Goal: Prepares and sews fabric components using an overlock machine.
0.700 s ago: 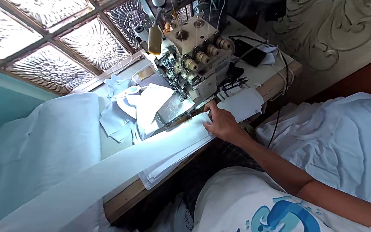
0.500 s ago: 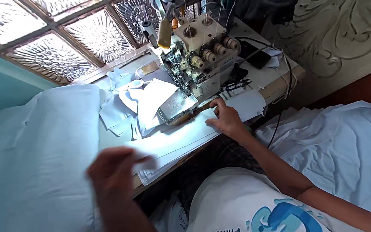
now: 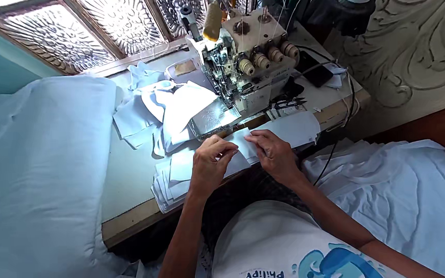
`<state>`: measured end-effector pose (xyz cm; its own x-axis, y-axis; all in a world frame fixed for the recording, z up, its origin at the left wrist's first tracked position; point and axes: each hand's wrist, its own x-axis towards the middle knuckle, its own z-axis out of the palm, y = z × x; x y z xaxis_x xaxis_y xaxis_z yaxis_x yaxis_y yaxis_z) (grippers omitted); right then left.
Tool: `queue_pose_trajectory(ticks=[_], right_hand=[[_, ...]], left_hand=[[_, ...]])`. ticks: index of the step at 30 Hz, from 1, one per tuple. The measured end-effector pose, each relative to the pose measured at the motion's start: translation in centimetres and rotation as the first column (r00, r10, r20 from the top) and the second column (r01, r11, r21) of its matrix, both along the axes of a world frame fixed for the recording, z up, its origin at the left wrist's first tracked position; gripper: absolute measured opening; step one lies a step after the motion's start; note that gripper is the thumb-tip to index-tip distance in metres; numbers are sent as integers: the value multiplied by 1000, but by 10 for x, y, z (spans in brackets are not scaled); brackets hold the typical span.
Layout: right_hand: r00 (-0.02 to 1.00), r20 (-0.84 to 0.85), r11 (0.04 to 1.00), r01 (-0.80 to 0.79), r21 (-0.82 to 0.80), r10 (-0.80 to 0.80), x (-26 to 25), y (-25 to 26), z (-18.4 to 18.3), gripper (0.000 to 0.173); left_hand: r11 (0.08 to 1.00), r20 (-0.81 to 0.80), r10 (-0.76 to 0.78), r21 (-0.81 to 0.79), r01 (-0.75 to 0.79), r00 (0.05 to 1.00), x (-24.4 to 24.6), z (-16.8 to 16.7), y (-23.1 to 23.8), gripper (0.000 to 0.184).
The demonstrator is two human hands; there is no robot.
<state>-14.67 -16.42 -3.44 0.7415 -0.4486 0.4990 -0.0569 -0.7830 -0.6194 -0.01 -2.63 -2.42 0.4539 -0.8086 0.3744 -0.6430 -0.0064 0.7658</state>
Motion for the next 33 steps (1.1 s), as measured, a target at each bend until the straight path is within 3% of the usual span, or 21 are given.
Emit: queue_pose_trajectory(ticks=[6,9,12,18,23,28,33], right_hand=[[974,152,986,-165,-21,166,7,21,12,43],[956,240,985,-173,11,166,15,33,14,28],[945,281,983,-181,13,170,20,39,17,13],[952,252,975,-202,97,172,23,41,18,11],[952,279,985,-155,80,127,18,37,20,10],[939,319,992,-129,-12,126,15,36,23,6],[946,309,995,-102,2,96,15,34,24,5]], left_hand=[[977,-167,-187,-138,164,968,14,34,16,4],[974,-276,-223,-113,199,935,19,39,20,4],[978,-403,-198,-141,153,893,19,36,22,10],[959,-562,-187,-280,27,806,18,32,29,15],[934,-600,-165,-350,-71,783,26,31,32,16],[916,-612,-182,-390,-94,770,25,28,26,18],[904,-604,-190,-416,-103,774,22,28,17,23]])
